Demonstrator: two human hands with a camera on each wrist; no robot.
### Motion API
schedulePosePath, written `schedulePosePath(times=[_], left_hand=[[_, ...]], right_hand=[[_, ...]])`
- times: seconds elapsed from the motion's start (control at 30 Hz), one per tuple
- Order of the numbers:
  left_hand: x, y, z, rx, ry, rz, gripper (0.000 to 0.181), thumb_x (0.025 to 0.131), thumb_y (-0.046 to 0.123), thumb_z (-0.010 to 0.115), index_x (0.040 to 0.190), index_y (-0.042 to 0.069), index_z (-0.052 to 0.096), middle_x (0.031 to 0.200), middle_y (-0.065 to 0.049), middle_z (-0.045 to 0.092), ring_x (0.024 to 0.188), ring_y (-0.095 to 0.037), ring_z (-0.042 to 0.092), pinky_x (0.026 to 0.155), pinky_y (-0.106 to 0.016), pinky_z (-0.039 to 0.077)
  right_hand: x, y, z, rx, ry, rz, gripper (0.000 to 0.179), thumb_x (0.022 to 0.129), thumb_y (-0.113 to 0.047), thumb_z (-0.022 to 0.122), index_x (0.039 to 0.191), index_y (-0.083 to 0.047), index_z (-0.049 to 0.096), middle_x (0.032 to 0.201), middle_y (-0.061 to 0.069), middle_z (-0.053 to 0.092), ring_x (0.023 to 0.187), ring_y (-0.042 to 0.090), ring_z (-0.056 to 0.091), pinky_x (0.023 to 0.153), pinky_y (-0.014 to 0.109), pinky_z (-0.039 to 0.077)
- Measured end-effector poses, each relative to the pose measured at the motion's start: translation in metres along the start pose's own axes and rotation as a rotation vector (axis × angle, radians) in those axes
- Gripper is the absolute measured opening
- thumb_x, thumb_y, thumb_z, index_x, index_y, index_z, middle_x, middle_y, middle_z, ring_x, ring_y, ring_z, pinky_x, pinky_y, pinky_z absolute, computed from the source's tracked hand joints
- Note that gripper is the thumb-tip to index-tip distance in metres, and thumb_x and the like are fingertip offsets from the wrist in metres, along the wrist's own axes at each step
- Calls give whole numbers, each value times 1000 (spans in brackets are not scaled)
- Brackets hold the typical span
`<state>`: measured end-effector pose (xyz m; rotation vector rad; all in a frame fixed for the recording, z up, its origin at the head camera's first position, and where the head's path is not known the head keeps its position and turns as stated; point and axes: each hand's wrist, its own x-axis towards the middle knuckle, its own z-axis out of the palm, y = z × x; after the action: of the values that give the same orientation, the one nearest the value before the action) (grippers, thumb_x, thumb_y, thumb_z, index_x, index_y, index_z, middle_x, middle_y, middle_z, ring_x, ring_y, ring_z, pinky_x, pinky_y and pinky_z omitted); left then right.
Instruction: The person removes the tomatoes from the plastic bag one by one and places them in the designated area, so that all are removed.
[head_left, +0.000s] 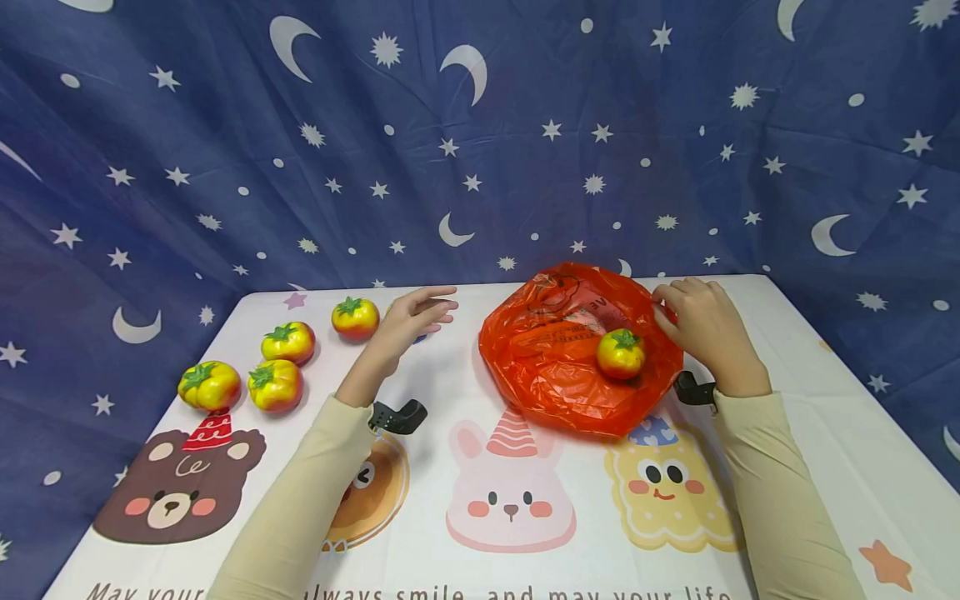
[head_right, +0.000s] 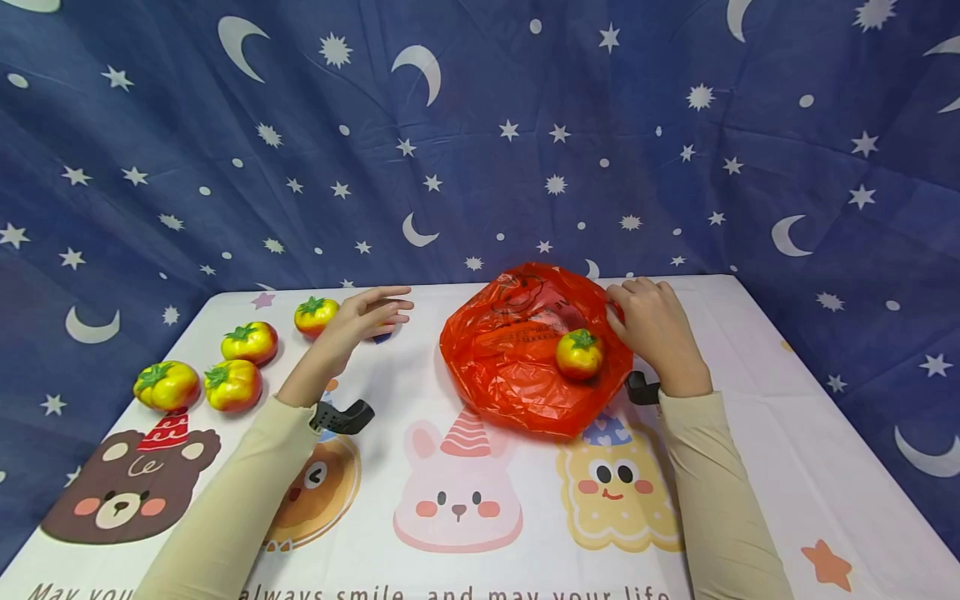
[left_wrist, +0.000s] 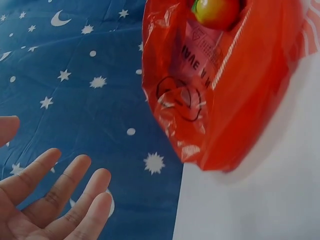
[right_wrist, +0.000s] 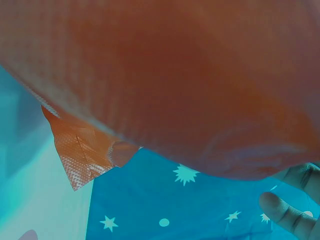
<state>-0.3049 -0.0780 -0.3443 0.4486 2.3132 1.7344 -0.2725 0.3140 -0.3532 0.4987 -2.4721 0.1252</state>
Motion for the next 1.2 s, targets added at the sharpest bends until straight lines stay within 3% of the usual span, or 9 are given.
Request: schedulePosePath(times=[0.57,0.8,1.2], left_hand=[[41,17,42,-45,-91,-13,42,96,19,49,135,1,47,133,-24,52,121,-41,51,108,-48,40],[57,21,63,-32,-116,-63,40,95,23,53,130,4,53,133,-17,54,120,-39,52,108,-48,40],[77,23,94,-25,-175,-65,41,96,22,53,132,4,52,138,-14,51,120,-38,53,106,-46,42]], right_hand=[[0,0,1,-4,-19,10,16,74,-3,73,88,2,68,80,21,68,78,38,60,75,55,50],[0,2,1,-11,-18,6,15,74,-5,74,86,2,68,78,19,68,75,36,61,74,53,52],[1,1,0,-14,-38,34,17,74,-6,74,88,2,68,82,20,69,80,37,62,78,54,52]])
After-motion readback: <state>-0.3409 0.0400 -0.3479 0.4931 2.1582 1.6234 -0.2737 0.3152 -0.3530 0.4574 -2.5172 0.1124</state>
